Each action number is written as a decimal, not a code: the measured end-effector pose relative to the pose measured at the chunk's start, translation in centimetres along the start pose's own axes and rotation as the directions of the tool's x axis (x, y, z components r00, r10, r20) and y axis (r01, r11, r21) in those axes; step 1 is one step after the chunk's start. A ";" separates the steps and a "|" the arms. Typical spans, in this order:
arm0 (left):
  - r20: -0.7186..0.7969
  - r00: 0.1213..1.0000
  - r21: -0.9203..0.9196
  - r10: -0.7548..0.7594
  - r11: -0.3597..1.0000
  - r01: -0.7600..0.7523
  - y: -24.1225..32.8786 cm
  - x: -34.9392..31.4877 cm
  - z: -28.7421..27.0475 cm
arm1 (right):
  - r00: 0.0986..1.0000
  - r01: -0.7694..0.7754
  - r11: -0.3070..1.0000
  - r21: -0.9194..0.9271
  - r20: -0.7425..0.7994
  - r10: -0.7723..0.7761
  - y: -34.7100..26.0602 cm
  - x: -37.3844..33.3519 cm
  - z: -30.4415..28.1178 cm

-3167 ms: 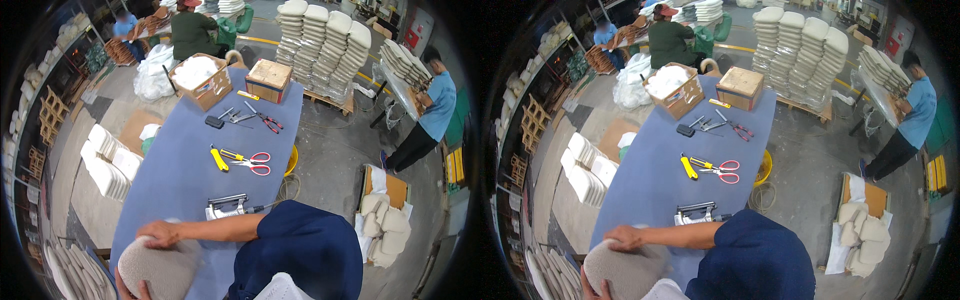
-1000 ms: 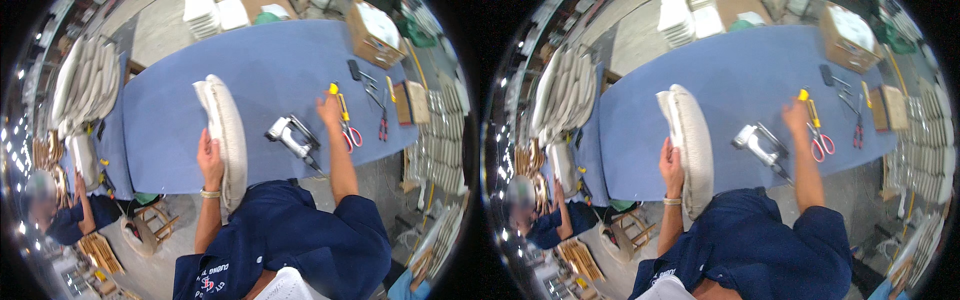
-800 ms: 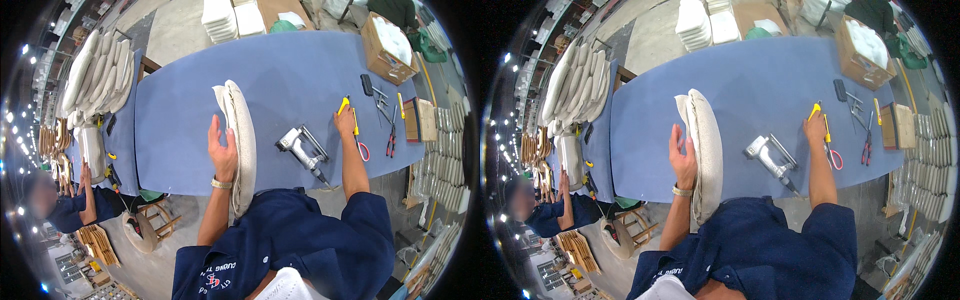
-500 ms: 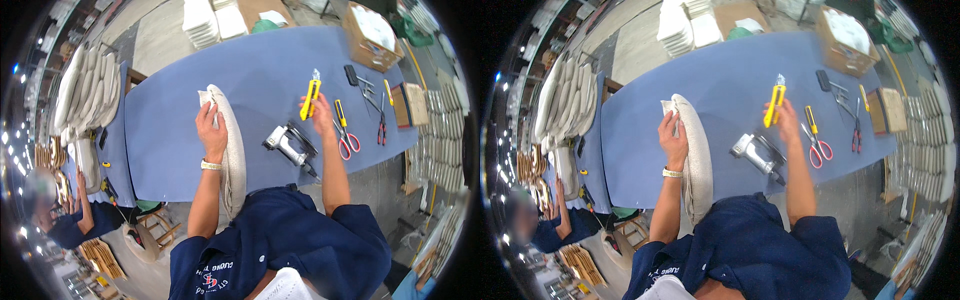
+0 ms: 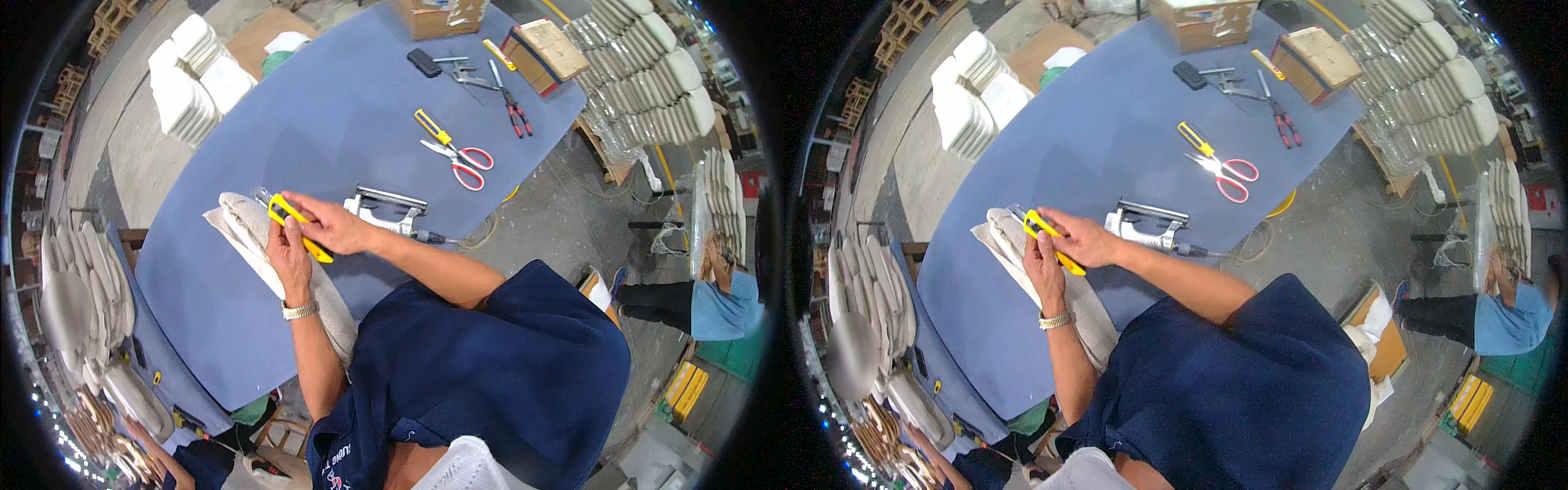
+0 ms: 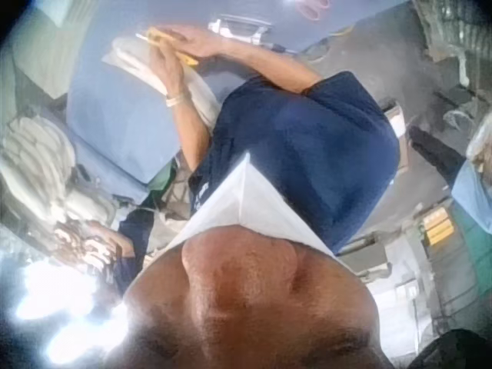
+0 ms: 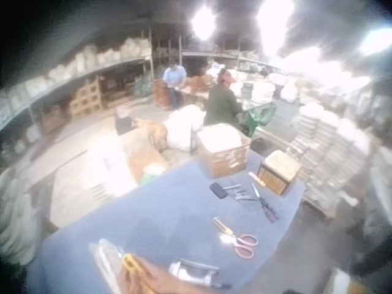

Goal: The person staples fabric onto a foam cushion using a pneumatic staple gun, then trims excess fabric with a utility knife. They repeat this process on multiple cushions, folding and securing the fabric edges before moving each finished unit aside.

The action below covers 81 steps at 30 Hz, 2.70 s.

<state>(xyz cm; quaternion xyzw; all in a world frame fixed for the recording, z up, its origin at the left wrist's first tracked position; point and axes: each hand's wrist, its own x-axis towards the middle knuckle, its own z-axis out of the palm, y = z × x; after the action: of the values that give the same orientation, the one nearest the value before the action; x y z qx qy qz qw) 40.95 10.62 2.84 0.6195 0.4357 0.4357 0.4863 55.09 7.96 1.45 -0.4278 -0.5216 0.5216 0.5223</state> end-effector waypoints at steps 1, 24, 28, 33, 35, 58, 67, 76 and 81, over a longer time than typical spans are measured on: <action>0.015 0.999 -0.043 -0.035 0.998 0.036 -0.5 0.1 0.0 | 0.999 -0.031 0.988 -0.151 0.014 0.033 -0.6 -0.4 -0.3; 0.182 0.857 0.018 -0.481 0.873 0.487 0.6 0.4 -0.2 | 0.472 -0.881 0.032 -0.472 -0.882 -0.005 13.4 -16.0 -47.2; 0.255 0.833 -0.036 -0.492 0.856 0.516 0.5 0.5 -0.1 | 0.343 -0.906 0.334 -0.259 -0.912 0.223 12.0 -16.0 -46.8; 0.220 0.876 -0.134 -0.430 0.876 0.463 1.0 0.0 -0.7 | 0.466 -0.203 0.877 0.436 -0.745 0.478 9.2 -13.9 -36.4; 0.221 0.883 -0.111 -0.414 0.889 0.444 2.5 -0.5 -1.7 | 0.613 -0.178 0.863 0.474 -0.632 0.474 4.6 -11.7 -26.5; 0.379 0.892 -0.127 -0.246 0.941 0.314 8.1 -12.5 -13.6 | 0.989 -0.104 0.922 -0.374 -0.138 0.055 -11.6 -14.6 8.1; 0.476 0.858 -0.073 -0.194 0.963 0.258 8.0 -14.0 -18.0 | 0.986 -0.072 0.820 -0.568 -0.162 -0.026 -10.9 -16.7 15.2; 0.479 0.856 -0.032 -0.195 0.970 0.239 7.6 -14.2 -19.8 | 0.973 -0.147 0.786 -0.601 -0.231 0.005 -11.5 -16.5 17.5; 0.483 0.854 -0.051 -0.194 0.967 0.249 7.3 -14.4 -19.8 | 0.970 -0.195 0.773 -0.604 -0.236 0.060 -11.9 -16.3 18.0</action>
<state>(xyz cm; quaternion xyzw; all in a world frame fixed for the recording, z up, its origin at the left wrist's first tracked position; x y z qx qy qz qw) 19.25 0.09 11.30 0.6247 0.3470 0.2357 0.6586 39.85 -11.01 13.28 -0.6616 -0.5778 0.3079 0.3654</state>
